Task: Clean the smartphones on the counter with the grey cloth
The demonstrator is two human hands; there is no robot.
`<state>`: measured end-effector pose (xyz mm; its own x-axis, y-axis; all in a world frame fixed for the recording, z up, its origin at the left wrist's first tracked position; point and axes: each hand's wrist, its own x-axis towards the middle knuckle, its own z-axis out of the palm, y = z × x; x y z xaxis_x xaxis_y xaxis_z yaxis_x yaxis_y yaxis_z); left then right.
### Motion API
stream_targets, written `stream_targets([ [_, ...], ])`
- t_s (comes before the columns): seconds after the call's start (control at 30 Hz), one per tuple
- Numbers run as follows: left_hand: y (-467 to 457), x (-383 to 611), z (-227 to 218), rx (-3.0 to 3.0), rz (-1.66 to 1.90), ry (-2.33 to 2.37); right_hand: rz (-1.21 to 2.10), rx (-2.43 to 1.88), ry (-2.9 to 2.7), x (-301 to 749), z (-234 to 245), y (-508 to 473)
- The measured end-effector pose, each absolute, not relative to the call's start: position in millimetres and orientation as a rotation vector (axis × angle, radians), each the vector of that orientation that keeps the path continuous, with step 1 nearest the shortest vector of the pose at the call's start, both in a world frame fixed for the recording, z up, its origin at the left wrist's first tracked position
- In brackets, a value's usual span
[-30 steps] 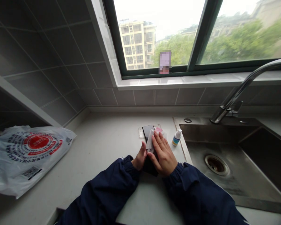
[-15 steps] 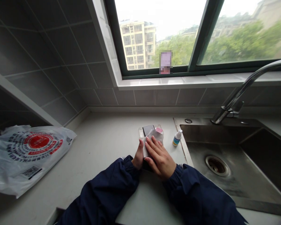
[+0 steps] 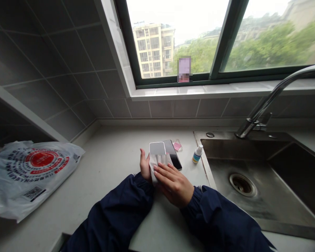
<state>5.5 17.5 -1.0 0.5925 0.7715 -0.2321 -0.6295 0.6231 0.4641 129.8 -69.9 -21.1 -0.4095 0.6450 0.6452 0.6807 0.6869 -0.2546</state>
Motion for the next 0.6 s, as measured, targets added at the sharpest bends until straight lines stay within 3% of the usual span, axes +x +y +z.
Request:
stream_targets([
  [0.6, 13, 17, -6, 0.426, 0.936, 0.359, -0.213, -1.195, -1.944, 139, -29, -63],
])
